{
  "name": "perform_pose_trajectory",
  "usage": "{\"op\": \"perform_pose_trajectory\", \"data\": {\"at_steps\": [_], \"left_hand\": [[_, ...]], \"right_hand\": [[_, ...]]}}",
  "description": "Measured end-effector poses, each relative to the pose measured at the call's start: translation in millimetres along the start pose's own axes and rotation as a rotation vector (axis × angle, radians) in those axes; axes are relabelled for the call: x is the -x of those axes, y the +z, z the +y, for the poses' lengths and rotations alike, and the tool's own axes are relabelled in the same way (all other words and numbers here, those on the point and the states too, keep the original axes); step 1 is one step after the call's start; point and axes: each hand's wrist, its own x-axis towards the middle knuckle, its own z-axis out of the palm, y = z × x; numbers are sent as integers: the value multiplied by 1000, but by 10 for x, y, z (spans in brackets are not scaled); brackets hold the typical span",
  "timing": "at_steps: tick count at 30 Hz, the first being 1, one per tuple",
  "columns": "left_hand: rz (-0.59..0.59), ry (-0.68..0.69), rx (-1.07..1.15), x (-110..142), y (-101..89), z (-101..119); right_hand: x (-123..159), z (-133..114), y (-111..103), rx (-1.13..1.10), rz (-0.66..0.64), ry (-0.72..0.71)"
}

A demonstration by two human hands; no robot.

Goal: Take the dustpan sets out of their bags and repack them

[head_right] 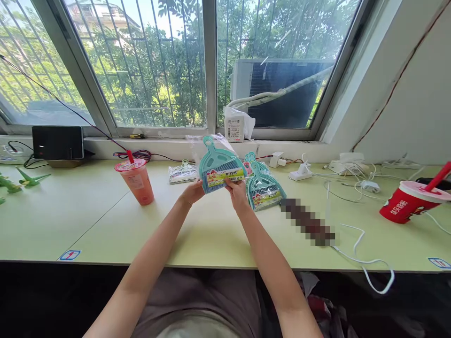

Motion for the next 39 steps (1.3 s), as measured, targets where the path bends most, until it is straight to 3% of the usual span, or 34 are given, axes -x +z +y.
{"op": "perform_pose_trajectory", "data": {"at_steps": [3,6,9,11,14,16,18,22,24,26,28,33,39], "left_hand": [[96,86,-2,-89,30,-1],[325,162,-49,-164,21,-19],[466,131,-125,-148,-15,-116],[390,1,-168,-76,-25,-187],[115,-228,-215,78,-34,-246],[25,-310,-252,175,-62,-254],[89,-245,-271,247,-107,-248],[360,123,-194,302,-190,-228],[498,152,-184,303,-209,-234],[581,88,-205,308,-213,-262],[566,12,-230,329,-202,-301],[366,-151,-293,416,-121,-354],[353,-124,-384,407,-72,-338]], "right_hand": [[10,29,-8,37,-20,2],[31,99,-12,66,-43,40],[39,139,-38,60,-14,42],[31,125,-86,61,2,18],[16,62,-196,66,-39,-16],[13,34,-271,61,-83,-27],[18,45,-324,58,-116,-30],[59,175,-332,103,-125,16],[88,251,-305,140,-118,54],[115,302,-282,169,-135,82],[132,320,-274,181,-150,89],[130,303,-290,148,-83,57],[88,296,-308,132,-115,70]]}}
